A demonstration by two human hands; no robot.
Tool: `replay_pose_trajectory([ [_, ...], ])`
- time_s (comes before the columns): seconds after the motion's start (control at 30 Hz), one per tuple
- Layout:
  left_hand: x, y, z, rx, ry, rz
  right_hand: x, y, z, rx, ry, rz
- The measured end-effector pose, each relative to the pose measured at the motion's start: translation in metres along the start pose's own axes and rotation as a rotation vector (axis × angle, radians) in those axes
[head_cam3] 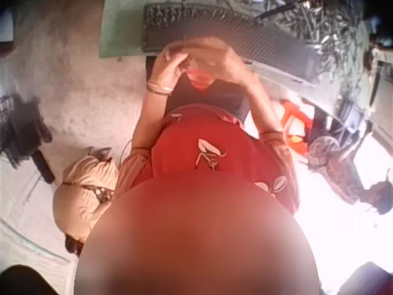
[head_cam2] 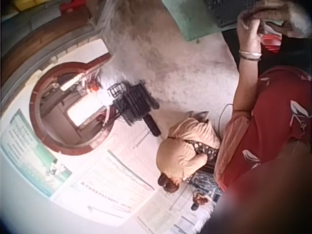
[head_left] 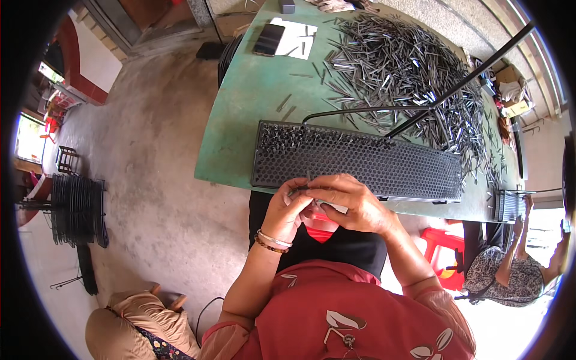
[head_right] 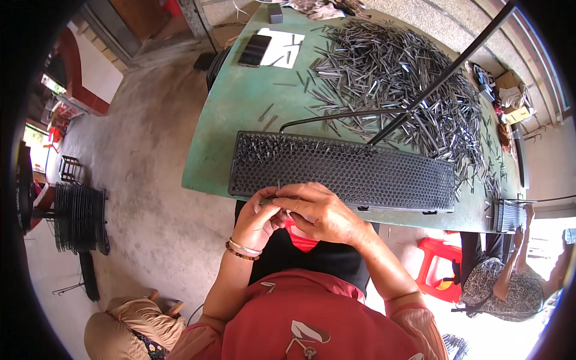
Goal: Manually inserting thin metal rods into a perforated grid plate as part of an assembly process.
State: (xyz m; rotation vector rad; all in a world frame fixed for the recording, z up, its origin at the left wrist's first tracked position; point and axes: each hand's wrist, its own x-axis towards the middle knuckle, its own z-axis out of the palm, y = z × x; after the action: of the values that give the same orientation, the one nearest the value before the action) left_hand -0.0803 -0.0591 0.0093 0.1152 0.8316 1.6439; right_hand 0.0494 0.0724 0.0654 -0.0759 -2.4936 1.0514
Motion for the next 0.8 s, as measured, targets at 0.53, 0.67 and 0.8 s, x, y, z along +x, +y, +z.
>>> replay_pose_trajectory([
  [0.53, 0.003, 0.013, 0.002, 0.499, -0.084, 0.107, -0.003, 0.013, -0.003, 0.048, -0.031, -0.047],
  [0.67, 0.002, 0.011, 0.007, 0.489, -0.027, 0.178, -0.004, 0.018, 0.002, 0.054, 0.037, -0.028],
  [0.8, -0.001, 0.019, 0.007, 0.505, 0.025, 0.315, 0.005, 0.032, 0.0, -0.005, 0.379, 0.203],
])
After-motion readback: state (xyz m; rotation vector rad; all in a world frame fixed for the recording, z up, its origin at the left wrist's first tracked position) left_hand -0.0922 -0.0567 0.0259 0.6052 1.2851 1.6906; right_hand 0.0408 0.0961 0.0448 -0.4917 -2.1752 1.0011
